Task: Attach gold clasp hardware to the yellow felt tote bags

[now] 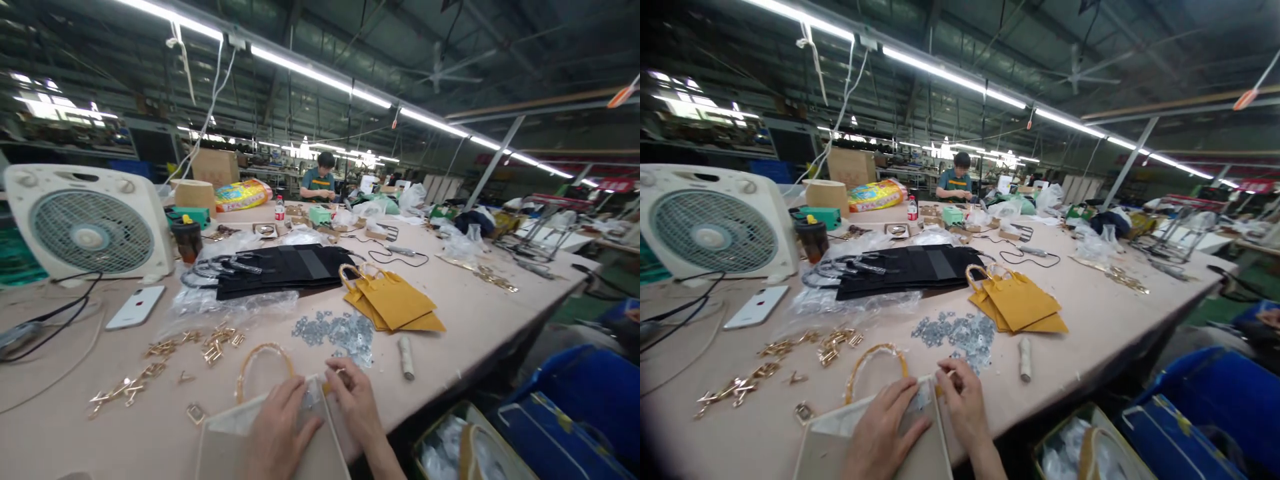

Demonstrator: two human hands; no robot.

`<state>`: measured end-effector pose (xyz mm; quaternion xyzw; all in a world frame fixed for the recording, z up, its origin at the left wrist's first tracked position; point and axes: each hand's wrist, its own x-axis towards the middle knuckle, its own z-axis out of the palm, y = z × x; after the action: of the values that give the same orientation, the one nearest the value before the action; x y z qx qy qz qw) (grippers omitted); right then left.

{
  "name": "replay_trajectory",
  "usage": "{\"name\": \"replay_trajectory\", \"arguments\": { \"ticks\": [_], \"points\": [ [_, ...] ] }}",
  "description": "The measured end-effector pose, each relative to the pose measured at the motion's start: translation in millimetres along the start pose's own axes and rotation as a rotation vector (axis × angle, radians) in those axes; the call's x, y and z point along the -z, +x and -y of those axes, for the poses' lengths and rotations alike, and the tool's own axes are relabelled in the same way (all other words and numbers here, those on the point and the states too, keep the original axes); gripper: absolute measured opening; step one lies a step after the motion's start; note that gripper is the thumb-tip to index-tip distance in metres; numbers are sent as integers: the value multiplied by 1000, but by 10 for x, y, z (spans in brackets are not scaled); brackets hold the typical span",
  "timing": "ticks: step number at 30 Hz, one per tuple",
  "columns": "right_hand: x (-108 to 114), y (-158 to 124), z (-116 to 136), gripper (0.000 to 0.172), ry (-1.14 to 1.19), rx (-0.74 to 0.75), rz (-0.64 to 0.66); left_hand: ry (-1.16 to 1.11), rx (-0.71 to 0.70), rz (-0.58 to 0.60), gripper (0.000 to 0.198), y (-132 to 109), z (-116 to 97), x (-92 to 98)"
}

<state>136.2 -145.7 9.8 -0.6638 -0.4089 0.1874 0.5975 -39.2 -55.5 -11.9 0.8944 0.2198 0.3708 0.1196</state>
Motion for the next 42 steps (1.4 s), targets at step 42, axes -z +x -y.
{"name": "replay_trajectory", "arguments": {
  "ticks": [42],
  "points": [
    [1021,1631,-623,29,-710,173,-4,176,4,-14,38,-248,236,704]
  ]
}}
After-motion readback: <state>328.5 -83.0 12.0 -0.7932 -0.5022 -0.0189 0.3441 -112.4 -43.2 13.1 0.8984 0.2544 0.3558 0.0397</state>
